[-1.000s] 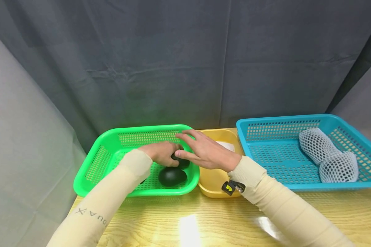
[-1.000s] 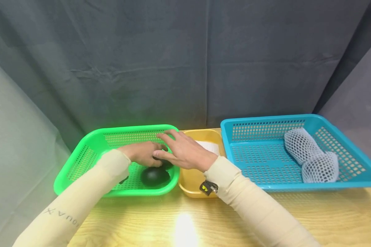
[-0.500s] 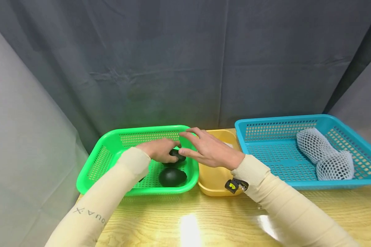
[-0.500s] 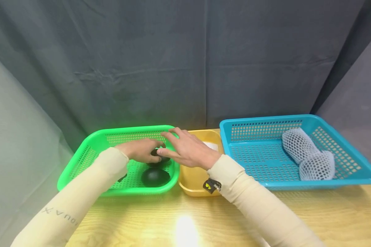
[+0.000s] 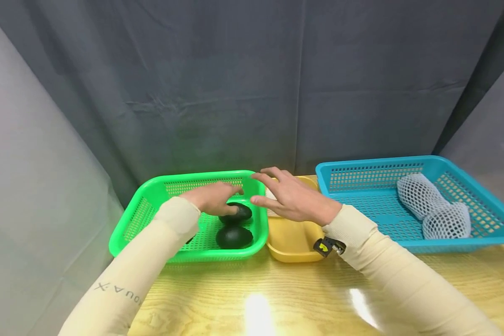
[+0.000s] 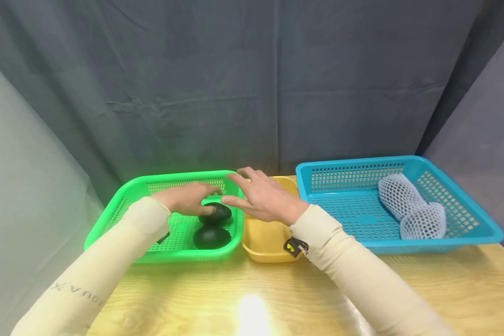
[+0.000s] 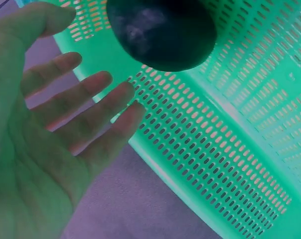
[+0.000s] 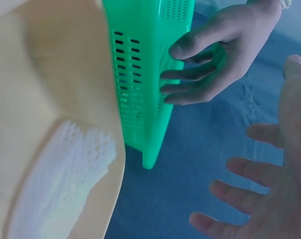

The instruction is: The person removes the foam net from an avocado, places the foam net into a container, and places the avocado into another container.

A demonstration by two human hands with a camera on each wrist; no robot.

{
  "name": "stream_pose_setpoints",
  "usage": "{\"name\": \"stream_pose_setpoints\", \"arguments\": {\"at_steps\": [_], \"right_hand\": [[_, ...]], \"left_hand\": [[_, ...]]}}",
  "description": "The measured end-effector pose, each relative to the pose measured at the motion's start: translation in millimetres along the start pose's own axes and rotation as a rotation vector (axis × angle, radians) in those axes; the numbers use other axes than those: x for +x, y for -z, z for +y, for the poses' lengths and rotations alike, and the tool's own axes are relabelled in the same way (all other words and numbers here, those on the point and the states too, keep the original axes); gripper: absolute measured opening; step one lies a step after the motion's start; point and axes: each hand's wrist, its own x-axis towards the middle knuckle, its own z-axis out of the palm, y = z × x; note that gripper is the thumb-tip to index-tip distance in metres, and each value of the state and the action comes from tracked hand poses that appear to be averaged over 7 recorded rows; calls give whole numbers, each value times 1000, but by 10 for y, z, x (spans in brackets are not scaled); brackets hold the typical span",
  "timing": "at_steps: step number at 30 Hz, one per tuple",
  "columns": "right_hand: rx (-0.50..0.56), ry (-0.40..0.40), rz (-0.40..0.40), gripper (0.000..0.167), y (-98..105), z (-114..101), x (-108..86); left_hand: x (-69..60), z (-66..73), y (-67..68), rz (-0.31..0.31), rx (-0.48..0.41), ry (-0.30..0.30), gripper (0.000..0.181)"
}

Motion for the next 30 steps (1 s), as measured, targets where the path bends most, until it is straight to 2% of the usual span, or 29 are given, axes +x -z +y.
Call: {"name": "stream_pose_setpoints", "arguments": {"at_steps": [4,9,18,26,30], "right_hand": [[-20,-20,2,66,66,11,-46],[-56,-39,7,65,147,52,-112],[-73,-89,24,66,278,174,-269],[-122,-123,17,67,392,353,-377],[-133,-144,2,67,462,416,-438]], "left_hand": [[-35,9,44,29,-9,-14,55],[-86,39,109,94,-13,-27,49],[-117,115,180,198,-28,-116,42],[-132,223,213,315,-42,-135,42],[-138,303,218,344,-63,-130,40]]}}
